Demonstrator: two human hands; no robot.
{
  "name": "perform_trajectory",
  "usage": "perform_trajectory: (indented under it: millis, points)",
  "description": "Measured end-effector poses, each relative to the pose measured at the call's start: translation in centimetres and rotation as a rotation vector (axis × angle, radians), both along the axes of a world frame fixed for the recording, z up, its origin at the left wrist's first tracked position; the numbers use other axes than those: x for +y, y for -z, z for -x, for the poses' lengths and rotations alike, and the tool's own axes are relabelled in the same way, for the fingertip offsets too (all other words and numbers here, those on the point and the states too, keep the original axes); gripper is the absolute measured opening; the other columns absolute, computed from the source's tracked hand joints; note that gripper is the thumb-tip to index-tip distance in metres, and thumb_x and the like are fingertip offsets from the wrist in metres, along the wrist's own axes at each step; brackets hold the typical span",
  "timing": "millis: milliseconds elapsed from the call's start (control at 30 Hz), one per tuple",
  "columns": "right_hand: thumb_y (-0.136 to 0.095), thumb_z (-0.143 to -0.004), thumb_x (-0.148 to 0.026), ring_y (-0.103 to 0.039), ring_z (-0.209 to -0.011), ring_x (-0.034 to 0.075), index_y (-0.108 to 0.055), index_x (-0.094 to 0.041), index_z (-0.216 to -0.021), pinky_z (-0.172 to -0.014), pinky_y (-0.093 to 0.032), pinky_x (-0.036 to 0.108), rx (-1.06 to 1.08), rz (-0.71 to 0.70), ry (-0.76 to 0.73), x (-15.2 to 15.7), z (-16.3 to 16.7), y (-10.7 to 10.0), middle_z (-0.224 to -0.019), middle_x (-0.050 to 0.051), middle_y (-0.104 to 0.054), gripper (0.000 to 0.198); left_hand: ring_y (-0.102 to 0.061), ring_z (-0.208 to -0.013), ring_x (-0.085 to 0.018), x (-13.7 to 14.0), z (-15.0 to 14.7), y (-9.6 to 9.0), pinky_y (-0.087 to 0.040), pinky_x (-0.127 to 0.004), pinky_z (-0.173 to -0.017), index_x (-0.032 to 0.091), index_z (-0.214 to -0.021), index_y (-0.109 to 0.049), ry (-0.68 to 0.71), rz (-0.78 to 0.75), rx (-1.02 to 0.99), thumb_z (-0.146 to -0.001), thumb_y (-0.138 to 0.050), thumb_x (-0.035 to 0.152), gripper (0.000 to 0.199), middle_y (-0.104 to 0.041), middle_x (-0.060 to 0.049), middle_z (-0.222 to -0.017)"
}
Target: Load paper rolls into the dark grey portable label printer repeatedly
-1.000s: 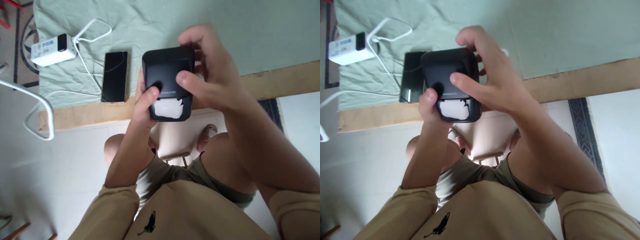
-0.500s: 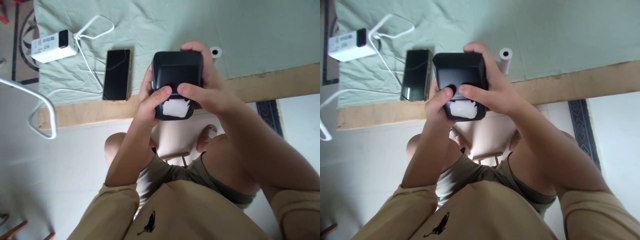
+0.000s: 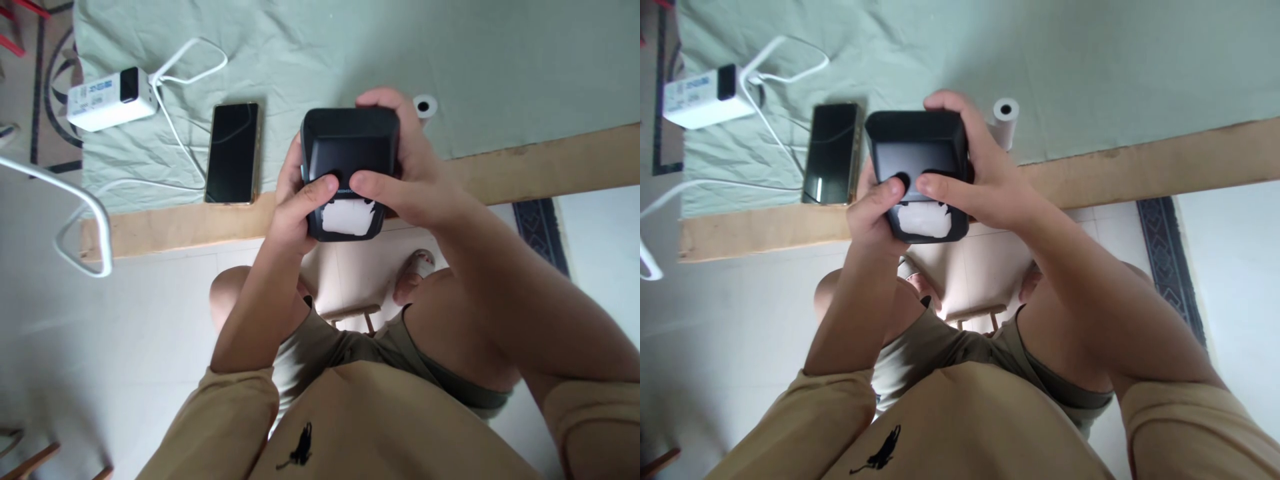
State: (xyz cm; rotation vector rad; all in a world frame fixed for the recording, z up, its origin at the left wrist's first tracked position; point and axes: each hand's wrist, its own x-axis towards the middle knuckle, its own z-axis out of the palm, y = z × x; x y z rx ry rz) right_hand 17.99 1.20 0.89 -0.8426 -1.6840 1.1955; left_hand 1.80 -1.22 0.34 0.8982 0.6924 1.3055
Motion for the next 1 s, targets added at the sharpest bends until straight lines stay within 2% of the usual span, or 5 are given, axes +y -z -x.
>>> perform_trajectory:
  millis: [167,333,533,700,1000]
  points:
    - [-0.071,-0.075,-0.045,-0.054,-0.110,0.021,-0.038,-0.027,-0.124,-0.098,-0.048,0.038,-0.048,-0.024,0.028,-0.1,0.0,-0.2,-0.119,0.005,-0.052,0.062,-0.060,-0.124,-0.026,-0.1,0.0,-0.1,-0.056,-0.029,-0.085,0.021,-0.097,-0.063,-0.003,0.017,0.007,-0.076,-0.065,0.023,0.022,-0.067,-0.002,-0.086]
    - [-0.070,-0.076,-0.044,-0.055,-0.109,0.020,-0.038,-0.026,-0.125,-0.098,-0.048,0.036,-0.061,-0.024,0.028,-0.1,0.0,-0.1,-0.120,0.005,-0.052,0.062,-0.064,-0.116,-0.023,-0.1,0.0,-0.3,-0.054,-0.023,-0.074,0.023,-0.100,-0.062,0.008,0.021,0.017,-0.077,-0.063,0.020,0.023,-0.067,-0.001,-0.085]
    - [-0.066,-0.079,-0.043,-0.056,-0.108,0.020,-0.037,-0.026,-0.127,-0.095,-0.050,0.037,-0.091,-0.029,0.072,-0.3,0.0,-0.2,-0.122,0.005,-0.052,0.058,-0.068,-0.096,-0.019,0.3,-0.2,-0.4,-0.053,-0.027,-0.082,0.022,-0.100,-0.063,0.050,0.067,-0.131,-0.086,-0.047,0.030,0.023,-0.064,-0.001,-0.076]
    - [-0.059,-0.083,-0.047,-0.042,-0.136,0.024,-0.039,-0.029,-0.128,-0.117,-0.036,0.042,-0.092,-0.126,0.107,-0.4,-0.1,-0.9,-0.143,0.005,-0.042,0.052,-0.060,-0.068,-0.009,0.6,-0.1,0.1,-0.049,-0.019,-0.072,0.016,-0.074,-0.060,-0.052,0.165,-0.204,-0.080,-0.046,0.020,0.017,-0.059,0.002,-0.065]
    - [-0.062,-0.077,-0.037,-0.035,-0.142,0.023,-0.035,-0.029,-0.137,-0.122,-0.033,0.041,-0.141,-0.192,-0.048,0.1,-0.7,-0.9,-0.151,0.003,-0.035,0.066,-0.052,-0.052,-0.005,0.9,0.0,-0.3,-0.043,-0.016,-0.054,0.013,-0.072,-0.059,-0.213,0.337,-0.117,-0.076,-0.047,0.013,0.013,-0.057,0.003,-0.060]
